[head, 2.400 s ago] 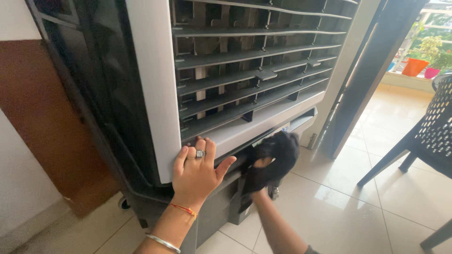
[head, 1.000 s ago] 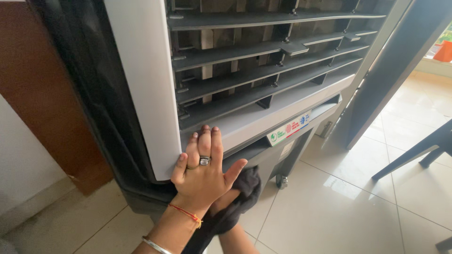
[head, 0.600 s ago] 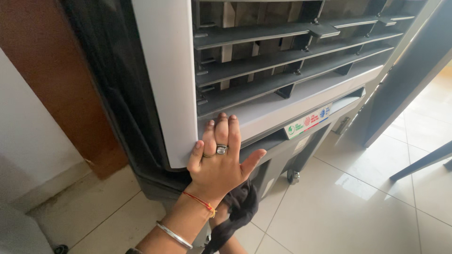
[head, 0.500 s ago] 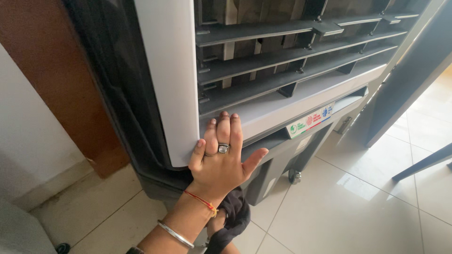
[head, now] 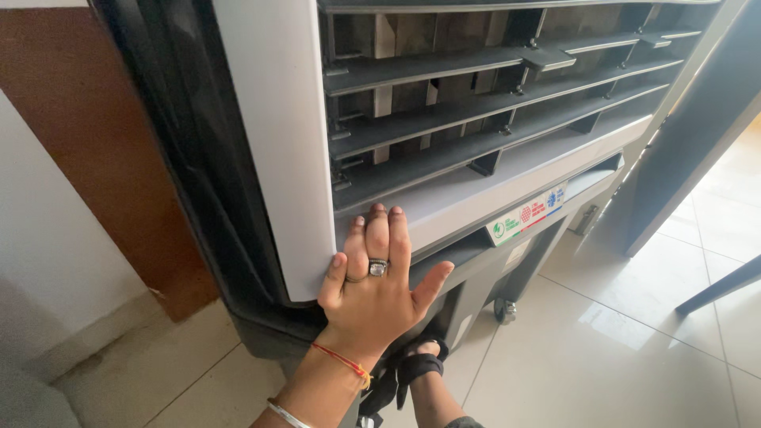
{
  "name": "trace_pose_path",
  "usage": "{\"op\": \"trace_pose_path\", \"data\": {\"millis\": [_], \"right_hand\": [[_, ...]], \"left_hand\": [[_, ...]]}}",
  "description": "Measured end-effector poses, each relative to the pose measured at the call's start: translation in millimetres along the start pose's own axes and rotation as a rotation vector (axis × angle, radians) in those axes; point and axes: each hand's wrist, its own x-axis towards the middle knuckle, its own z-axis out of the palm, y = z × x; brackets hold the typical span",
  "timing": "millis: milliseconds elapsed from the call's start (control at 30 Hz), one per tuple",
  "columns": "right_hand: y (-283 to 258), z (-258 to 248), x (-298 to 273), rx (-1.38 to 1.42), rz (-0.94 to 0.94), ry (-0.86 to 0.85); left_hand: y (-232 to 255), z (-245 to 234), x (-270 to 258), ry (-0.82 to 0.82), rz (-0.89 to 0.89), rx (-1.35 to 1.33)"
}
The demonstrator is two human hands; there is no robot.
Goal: The person wipes down the exterior and the vents of a portable air cooler using a black cloth by hand.
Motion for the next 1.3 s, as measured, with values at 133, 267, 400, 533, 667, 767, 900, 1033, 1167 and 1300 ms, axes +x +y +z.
{"op": "trace_pose_path", "data": {"millis": [133, 267, 400, 533, 667, 767, 900, 1033, 1167, 1300], "right_hand": [[-31, 37, -7, 0.119, -0.079, -0.080], [-59, 68, -12, 0.195, -0.167, -0.117], [-82, 93, -27, 0.232, -0.262, -0.135], [-97, 114, -59, 0.262, -0.336, -0.219], [-116, 110, -80, 0.224, -0.305, -0.202], [-137, 102, -82, 0.236, -0.281, -0.343], [-174, 137, -85, 0.133, -0.091, -0.074], [-186, 178, -96, 0.132, -0.065, 0.091], [-214, 209, -120, 0.032, -0.121, 0.152], [-290, 264, -169, -0.223, -0.341, 0.093]], "left_hand": [[0, -1, 2, 0.003, -0.015, 0.004], [-1, 0, 1, -0.006, -0.007, -0.010], [-1, -1, 2, 0.006, -0.007, -0.015], [-4, -4, 5, 0.005, -0.004, -0.035], [-6, -13, 9, -0.007, -0.017, -0.054], [-8, -18, 9, -0.053, -0.027, -0.100], [-5, -22, 2, -0.156, -0.074, -0.213], [10, -11, -18, -0.319, -0.160, -0.282], [20, 19, -62, -0.269, -0.110, -0.350], [31, 50, -103, -0.229, -0.154, -0.511]]}}
